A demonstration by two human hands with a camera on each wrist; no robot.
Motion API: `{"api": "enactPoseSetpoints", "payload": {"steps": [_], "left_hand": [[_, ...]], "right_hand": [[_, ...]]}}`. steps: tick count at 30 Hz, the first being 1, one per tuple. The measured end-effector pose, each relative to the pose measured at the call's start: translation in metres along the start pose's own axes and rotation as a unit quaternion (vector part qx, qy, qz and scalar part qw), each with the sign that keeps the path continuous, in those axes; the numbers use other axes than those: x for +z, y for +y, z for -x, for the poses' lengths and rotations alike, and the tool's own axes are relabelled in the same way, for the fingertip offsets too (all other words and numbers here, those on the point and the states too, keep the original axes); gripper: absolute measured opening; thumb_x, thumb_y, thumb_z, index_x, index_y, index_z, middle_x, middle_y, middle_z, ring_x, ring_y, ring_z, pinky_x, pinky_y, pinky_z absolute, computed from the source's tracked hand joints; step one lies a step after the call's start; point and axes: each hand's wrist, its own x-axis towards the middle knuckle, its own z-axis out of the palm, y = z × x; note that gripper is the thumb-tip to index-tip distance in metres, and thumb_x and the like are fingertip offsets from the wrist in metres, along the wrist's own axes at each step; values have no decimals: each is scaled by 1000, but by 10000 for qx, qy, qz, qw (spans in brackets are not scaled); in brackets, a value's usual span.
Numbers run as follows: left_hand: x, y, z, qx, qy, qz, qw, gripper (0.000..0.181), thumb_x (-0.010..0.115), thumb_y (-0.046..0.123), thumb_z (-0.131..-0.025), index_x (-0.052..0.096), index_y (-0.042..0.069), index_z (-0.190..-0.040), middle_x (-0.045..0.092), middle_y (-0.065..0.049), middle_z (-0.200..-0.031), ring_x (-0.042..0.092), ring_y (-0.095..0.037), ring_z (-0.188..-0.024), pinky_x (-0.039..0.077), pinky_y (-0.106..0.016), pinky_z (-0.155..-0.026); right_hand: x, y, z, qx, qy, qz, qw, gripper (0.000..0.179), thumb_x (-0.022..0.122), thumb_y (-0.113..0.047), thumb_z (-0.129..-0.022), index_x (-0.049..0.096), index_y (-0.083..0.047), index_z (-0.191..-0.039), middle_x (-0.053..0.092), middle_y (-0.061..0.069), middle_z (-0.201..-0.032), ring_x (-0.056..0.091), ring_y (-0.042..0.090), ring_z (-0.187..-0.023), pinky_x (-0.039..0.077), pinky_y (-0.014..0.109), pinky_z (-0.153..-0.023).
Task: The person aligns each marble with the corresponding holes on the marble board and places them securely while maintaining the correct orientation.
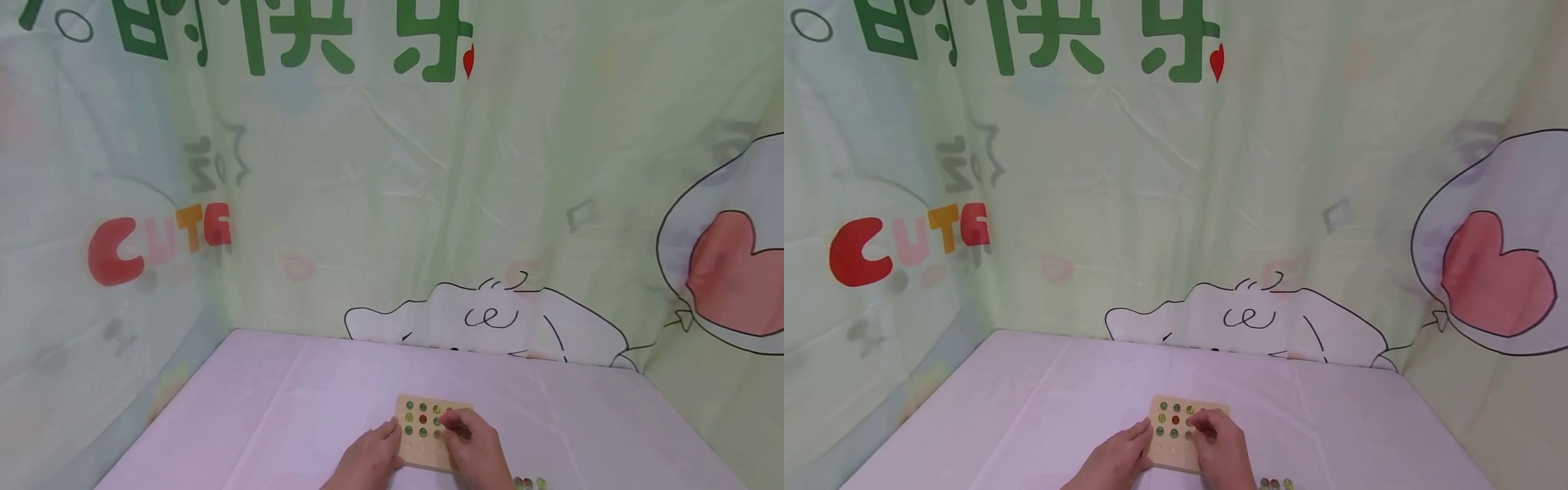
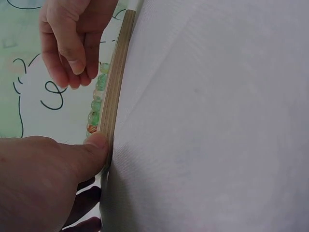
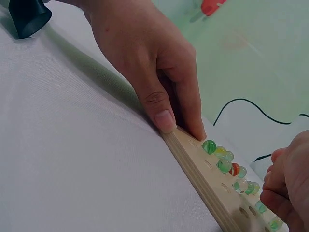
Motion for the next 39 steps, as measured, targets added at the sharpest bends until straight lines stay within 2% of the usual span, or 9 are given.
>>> {"api": "enactPoseSetpoints", "payload": {"steps": [7, 14, 20, 24, 31, 39], "left_hand": [[0, 1, 2, -84, -43, 84, 9999, 56, 59, 37, -82, 46, 8, -128, 49, -5, -132, 50, -17, -118, 49, -30, -92], [-1, 0, 2, -38, 32, 15, 10000, 55, 60, 33, -83, 45, 6, -129, 48, -8, -133, 50, -19, -118, 49, -33, -92], [1, -1, 0, -107, -120, 86, 9998, 56, 59, 35, -83, 45, 7, -129, 48, -7, -133, 49, -18, -119, 48, -32, -93], [1, 0, 0, -134, -151, 118, 9997, 56, 58, 35, -83, 45, 7, -129, 48, -7, -133, 49, -18, -119, 48, -32, -94], [1, 0, 1, -65, -55, 87, 9999, 55, 59, 35, -83, 46, 7, -129, 49, -6, -132, 49, -17, -118, 49, -31, -92], [0, 1, 1, -84, -115, 120, 9998, 55, 57, 38, -84, 46, 9, -129, 49, -4, -133, 50, -16, -118, 49, -30, -91]], "right_hand": [[-12, 4, 3, 122, 53, 71, 9999, 26, 61, 5, -75, 63, -16, -89, 63, -4, -90, 57, 10, -86, 53, 29, -78], [-26, 2, 9, -16, 41, -14, 10000, 22, 61, 4, -76, 63, -13, -90, 64, -1, -91, 58, 10, -85, 53, 24, -76], [-35, 2, 13, 133, -39, -26, 9999, 21, 60, 2, -78, 63, -11, -94, 65, 1, -94, 58, 11, -86, 54, 29, -78], [-42, 3, 17, 178, 31, -54, 9998, 21, 62, 3, -77, 64, -11, -94, 65, 1, -95, 59, 11, -88, 54, 24, -77], [-55, 11, 20, 209, 140, 162, 9996, 22, 62, 4, -77, 64, -10, -94, 65, 2, -93, 59, 10, -86, 55, 22, -74], [-69, 21, 24, 302, 214, 337, 9987, 23, 63, 4, -77, 63, -9, -95, 65, 3, -93, 59, 10, -85, 54, 21, -72]]}}
